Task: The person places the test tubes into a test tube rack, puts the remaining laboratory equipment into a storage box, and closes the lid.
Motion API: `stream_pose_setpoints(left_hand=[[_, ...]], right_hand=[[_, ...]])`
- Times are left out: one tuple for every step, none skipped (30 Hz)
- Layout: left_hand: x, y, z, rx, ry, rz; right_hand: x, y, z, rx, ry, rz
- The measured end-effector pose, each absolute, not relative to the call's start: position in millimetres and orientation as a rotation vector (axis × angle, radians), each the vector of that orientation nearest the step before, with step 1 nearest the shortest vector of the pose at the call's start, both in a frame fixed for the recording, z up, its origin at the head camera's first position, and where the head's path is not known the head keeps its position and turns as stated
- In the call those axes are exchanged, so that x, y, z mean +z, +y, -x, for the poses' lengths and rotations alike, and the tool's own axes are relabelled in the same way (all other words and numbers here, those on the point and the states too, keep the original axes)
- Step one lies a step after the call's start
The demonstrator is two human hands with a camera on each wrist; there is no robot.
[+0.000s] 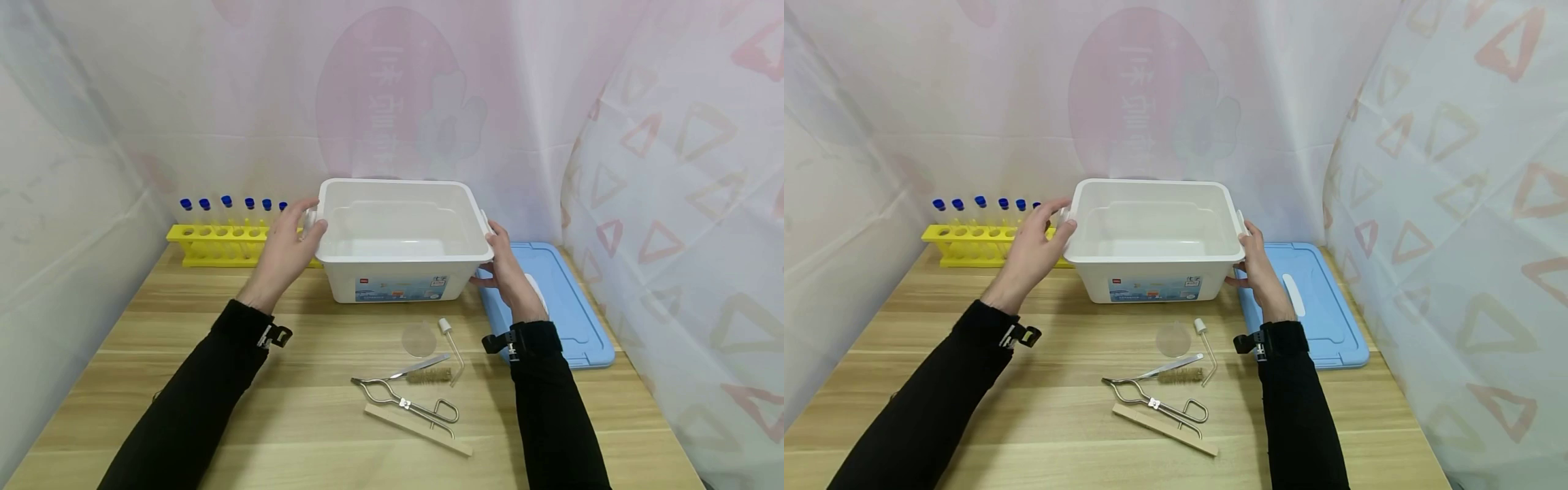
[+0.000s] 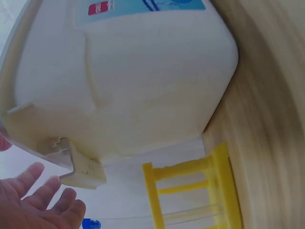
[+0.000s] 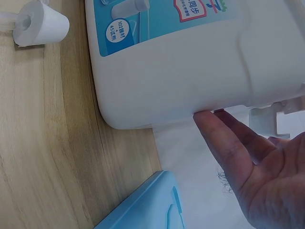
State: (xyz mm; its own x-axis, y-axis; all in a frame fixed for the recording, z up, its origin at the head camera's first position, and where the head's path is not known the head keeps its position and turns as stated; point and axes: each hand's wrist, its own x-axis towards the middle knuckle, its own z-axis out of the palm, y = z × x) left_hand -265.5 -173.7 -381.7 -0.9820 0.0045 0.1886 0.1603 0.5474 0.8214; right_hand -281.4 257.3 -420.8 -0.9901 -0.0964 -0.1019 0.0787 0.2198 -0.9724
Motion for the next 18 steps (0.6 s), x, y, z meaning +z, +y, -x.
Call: stream_pose_setpoints(left_hand=[[-384,-174,265,-1.426,-2.607,0.125],[-386,-174,265,-1.441,-2.598,0.111],[-389,-175,264,-1.453,-2.589,0.101],[-391,-175,263,-1.462,-2.584,0.090],[-394,-175,263,-1.473,-2.582,0.076],[-396,-176,262,-1.491,-2.572,0.069],[-399,-177,261,-1.519,-2.561,0.061],[-402,-177,261,-1.556,-2.550,0.053],[-404,-177,260,-1.603,-2.537,0.044],[-407,-177,259,-1.658,-2.524,0.034],[-409,-177,259,-1.722,-2.501,0.026],[-411,-176,259,-1.800,-2.467,0.021],[-413,-175,259,-1.890,-2.428,0.008],[-414,-174,259,-1.968,-2.391,-0.008],[-415,-172,259,-2.044,-2.349,-0.025],[-416,-171,259,-2.106,-2.314,-0.043],[-417,-169,258,-2.163,-2.280,-0.058],[-418,-168,258,-2.215,-2.253,-0.070]], right_hand=[[-421,257,281,-1.881,2.340,0.016],[-421,257,281,-1.883,2.339,0.012],[-421,256,281,-1.884,2.339,0.008],[-421,256,281,-1.885,2.337,0.002],[-421,255,281,-1.884,2.337,-0.001],[-421,254,280,-1.883,2.337,-0.005],[-420,254,280,-1.884,2.338,-0.011],[-420,253,280,-1.882,2.341,-0.013],[-420,252,279,-1.880,2.343,-0.013],[-419,251,279,-1.879,2.345,-0.012],[-419,251,279,-1.878,2.347,-0.011],[-418,250,278,-1.880,2.348,-0.011],[-418,249,278,-1.883,2.349,-0.008],[-418,248,277,-1.885,2.349,-0.007],[-418,247,277,-1.887,2.349,-0.006],[-417,247,276,-1.889,2.349,-0.005],[-417,247,276,-1.889,2.349,-0.003],[-417,247,276,-1.890,2.350,-0.003]])
